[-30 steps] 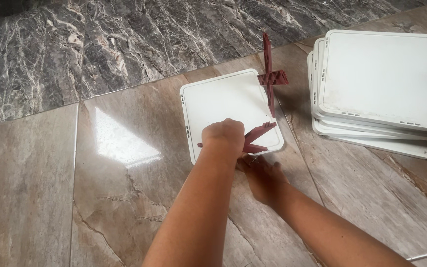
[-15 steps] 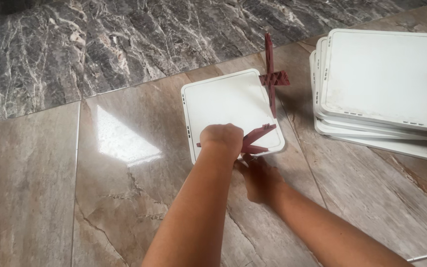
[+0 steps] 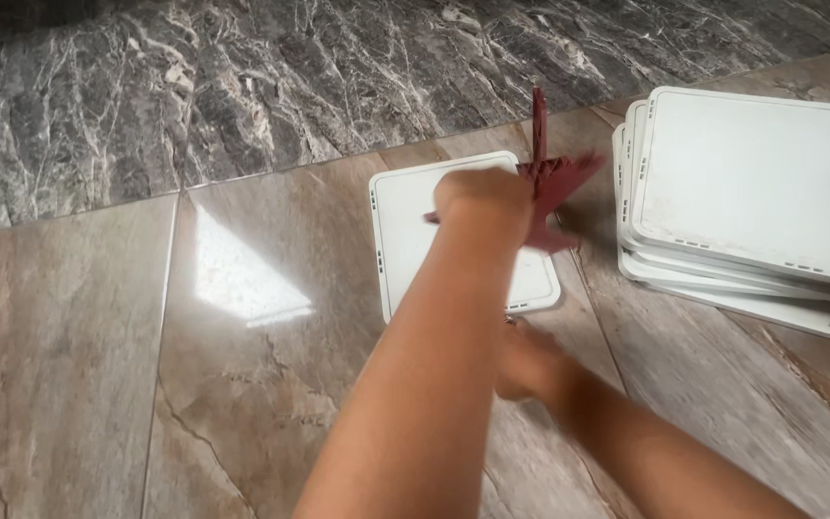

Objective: The person assembles red cross-shaped plastic pieces onto white square trays by hand, then wipes one tray with a blue cloth. The person repeats the assembly and wiping steps on multiple trays.

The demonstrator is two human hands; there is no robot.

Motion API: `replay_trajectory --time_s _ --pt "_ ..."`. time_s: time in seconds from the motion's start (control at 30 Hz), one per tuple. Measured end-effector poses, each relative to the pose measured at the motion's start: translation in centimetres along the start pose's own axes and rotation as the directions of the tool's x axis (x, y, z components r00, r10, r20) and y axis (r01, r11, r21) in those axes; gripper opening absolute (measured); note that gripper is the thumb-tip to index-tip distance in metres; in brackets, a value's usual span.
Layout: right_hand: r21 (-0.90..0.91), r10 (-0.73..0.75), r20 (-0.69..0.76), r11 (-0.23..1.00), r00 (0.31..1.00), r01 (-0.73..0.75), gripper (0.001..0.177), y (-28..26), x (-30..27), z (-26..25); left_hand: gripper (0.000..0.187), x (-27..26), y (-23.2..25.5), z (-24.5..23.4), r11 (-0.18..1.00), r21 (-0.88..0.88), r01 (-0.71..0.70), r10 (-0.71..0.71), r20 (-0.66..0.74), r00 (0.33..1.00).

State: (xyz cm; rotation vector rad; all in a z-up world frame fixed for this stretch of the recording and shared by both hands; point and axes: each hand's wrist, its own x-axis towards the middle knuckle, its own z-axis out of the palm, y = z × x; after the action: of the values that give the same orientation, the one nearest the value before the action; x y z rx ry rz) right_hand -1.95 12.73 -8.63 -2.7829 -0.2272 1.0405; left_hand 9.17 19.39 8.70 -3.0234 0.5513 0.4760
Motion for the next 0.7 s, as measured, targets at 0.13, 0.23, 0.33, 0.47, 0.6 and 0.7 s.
replay_trajectory --time_s 0.13,0.23,0.33,0.47,0.6,0.7 --pt "0.197 -0.218 -0.048 0.955 0.975 0.223 0.101 3.3 1.1 1.5 0.03 -0.3 -1.4 1.3 0.999 0.041 0.012 -0.014 0.049 0.999" --pt "0.188 -0.503 -0.386 0.778 0.773 0.6 0.072 6.2 2.8 2.3 0.029 -0.2 -1.5 1.4 1.0 -0.004 0.023 -0.023 0.003 1.0" --pt "0.221 -0.217 -0.261 0.935 0.941 0.277 0.064 8.8 3.6 0.4 0.036 -0.6 -1.1 0.9 0.999 -0.035 0.036 -0.035 0.036 0.999" --pt "0.467 0.068 -0.399 0.873 0.914 0.139 0.047 11.0 1.2 -4.7 0.051 -1.9 -1.2 0.1 0.988 -0.14 0.067 -0.056 0.081 0.995" --pt "0.499 0.222 -0.575 0.858 0.788 0.123 0.049 11.8 -3.2 -8.3 0.046 -3.2 -1.0 -0.7 0.975 -0.219 0.026 -0.004 0.099 0.995" --pt "0.336 0.027 -0.685 0.898 0.728 0.284 0.057 11.5 -5.5 -9.8 0.042 -4.1 -0.5 -1.4 0.965 -0.263 -0.014 0.064 0.18 0.982"
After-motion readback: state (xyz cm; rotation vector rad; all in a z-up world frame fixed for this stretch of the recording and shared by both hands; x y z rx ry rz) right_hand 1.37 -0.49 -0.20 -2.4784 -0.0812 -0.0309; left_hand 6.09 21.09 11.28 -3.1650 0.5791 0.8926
